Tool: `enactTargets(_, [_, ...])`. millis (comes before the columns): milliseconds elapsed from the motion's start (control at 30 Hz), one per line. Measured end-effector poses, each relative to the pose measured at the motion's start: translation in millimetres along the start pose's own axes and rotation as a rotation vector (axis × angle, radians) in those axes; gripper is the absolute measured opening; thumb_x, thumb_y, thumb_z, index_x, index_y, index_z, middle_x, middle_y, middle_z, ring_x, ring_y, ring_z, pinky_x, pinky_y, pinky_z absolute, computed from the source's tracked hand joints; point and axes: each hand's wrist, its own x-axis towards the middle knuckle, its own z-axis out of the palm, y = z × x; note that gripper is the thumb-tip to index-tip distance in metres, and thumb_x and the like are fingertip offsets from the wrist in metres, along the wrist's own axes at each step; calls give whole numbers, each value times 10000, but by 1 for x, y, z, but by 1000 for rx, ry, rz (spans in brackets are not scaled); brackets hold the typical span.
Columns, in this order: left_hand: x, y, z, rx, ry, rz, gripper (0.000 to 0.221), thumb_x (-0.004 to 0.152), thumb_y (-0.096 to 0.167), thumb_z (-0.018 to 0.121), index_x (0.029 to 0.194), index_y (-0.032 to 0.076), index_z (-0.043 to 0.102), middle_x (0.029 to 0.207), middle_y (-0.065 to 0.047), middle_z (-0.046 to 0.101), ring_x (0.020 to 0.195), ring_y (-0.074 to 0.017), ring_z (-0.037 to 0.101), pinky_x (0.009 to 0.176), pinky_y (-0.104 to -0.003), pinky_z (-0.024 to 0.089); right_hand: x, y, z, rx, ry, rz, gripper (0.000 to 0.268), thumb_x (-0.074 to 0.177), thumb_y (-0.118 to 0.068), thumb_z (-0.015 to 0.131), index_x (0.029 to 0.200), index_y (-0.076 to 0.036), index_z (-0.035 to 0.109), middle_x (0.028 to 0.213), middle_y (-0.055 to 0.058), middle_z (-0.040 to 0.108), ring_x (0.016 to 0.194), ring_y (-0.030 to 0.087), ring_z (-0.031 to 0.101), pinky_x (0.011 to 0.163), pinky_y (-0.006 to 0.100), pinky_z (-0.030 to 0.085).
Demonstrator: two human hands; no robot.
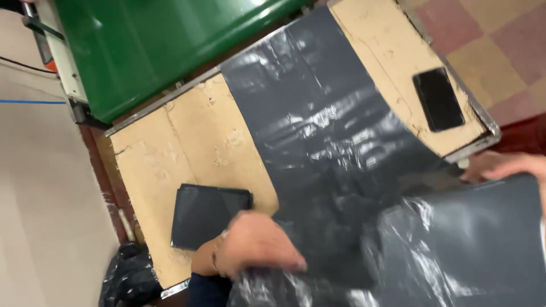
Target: Folding plastic bags and placing them into a crate at the end of a production line
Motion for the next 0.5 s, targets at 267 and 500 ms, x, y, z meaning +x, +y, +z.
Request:
enactTargets(267, [-45, -298, -86, -567, 1311, -697, 591, 832, 283, 795, 1321, -2, 626, 1276, -111, 700, 1147, -225, 678, 990, -355, 579, 278, 175, 122, 123, 24, 158, 123, 837, -80, 789, 901, -149, 710, 941, -47, 691, 908, 42, 622, 820, 137, 422])
enactTargets(500, [-98, -470, -19, 72, 1068, -1402, 552, 906, 508, 745, 1180, 29, 717, 1161, -208, 717, 1165, -370, 656, 947, -485, 517, 351, 288, 195, -498, -56, 318, 550, 908, -522, 758, 1129, -20, 731, 1074, 252, 727, 1078, 468, 674, 904, 586, 515])
